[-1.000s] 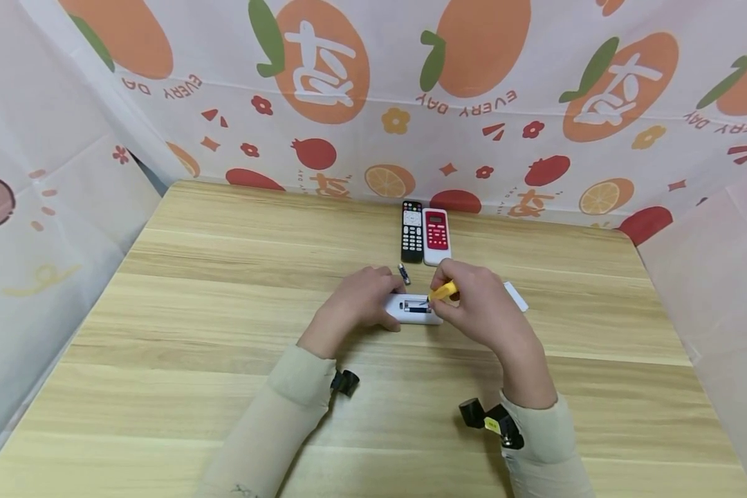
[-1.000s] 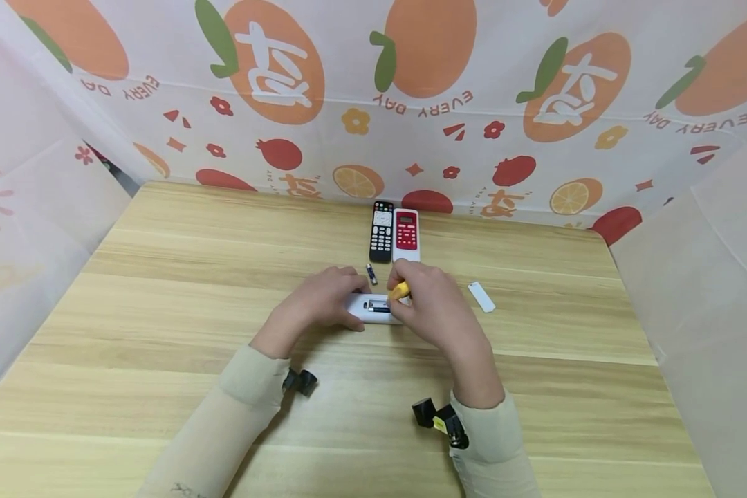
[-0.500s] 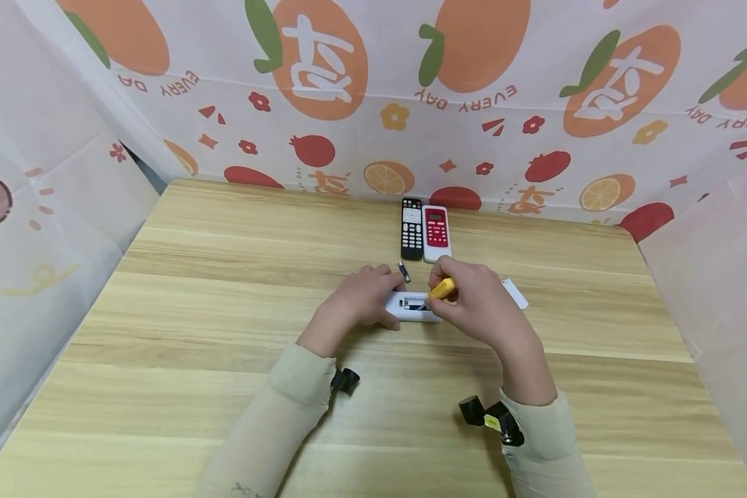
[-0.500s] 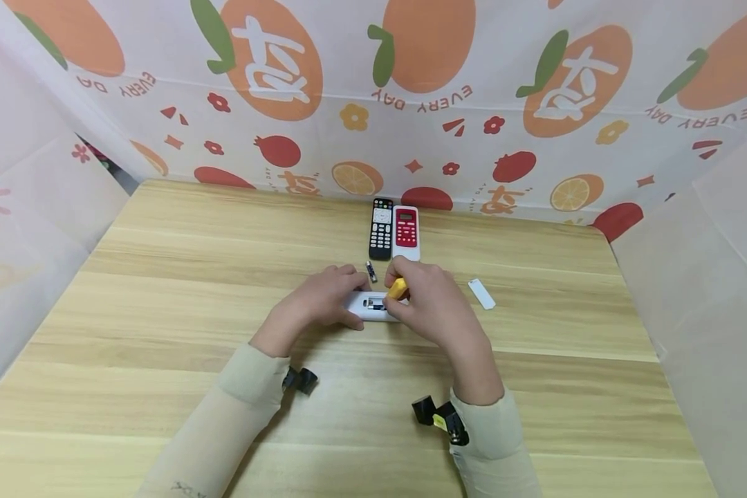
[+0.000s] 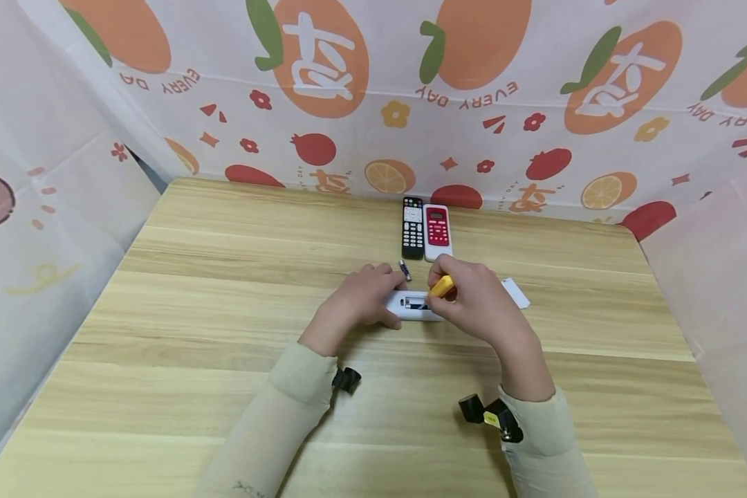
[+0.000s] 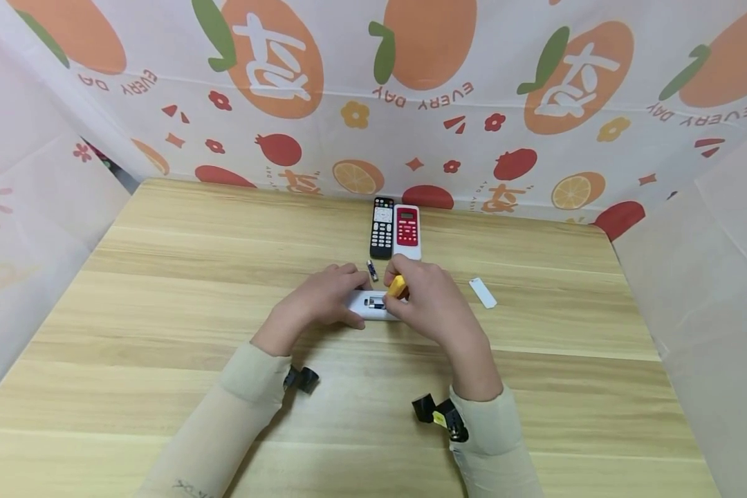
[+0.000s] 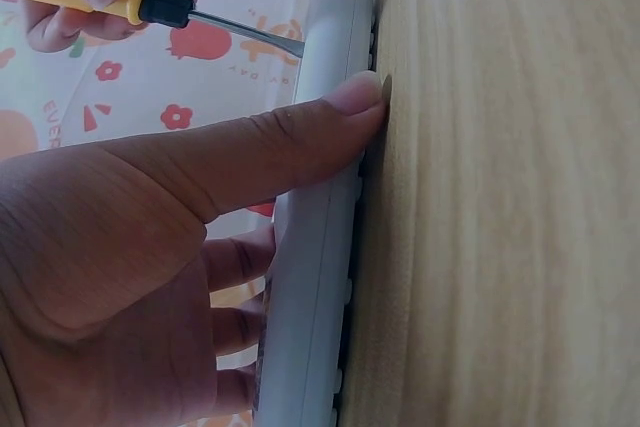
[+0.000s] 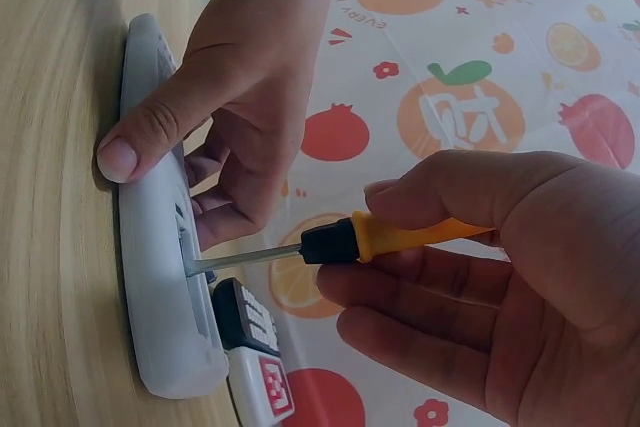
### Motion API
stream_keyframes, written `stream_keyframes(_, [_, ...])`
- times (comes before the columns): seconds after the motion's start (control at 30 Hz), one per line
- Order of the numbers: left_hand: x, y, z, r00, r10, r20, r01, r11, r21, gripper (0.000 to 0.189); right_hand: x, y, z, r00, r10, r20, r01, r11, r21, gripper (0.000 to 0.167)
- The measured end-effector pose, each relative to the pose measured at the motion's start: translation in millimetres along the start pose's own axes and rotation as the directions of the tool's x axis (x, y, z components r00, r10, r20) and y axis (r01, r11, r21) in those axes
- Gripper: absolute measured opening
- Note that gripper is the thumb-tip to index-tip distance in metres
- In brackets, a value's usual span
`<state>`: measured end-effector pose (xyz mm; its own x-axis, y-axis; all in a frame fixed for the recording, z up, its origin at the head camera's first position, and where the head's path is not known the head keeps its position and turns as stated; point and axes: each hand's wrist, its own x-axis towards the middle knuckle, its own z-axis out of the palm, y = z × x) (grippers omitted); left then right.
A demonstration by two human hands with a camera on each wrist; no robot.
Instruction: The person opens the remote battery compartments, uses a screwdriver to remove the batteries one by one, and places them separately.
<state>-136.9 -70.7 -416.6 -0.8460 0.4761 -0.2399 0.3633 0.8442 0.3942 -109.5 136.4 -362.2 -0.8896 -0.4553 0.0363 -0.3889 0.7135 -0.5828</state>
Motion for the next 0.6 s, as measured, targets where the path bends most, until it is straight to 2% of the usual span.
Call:
stream_keyframes(0.3, [1.0,2.3,-1.9,1.0,-0.003,-0.002,0.003,1.0,-0.002,0.054,-1.5,-1.1,-1.8,0.999,0.019,0.044,-0.02,1.0,0.011,0.023])
stream_keyframes(0.6, [0.3,3.4,-0.8,1.0,-0.011,-0.009,0.011,1.0,0.006,0.054,-0.3,2.4,-3.5,0.997,0.077,0.008,-0.078,0.996,0.051,0.023])
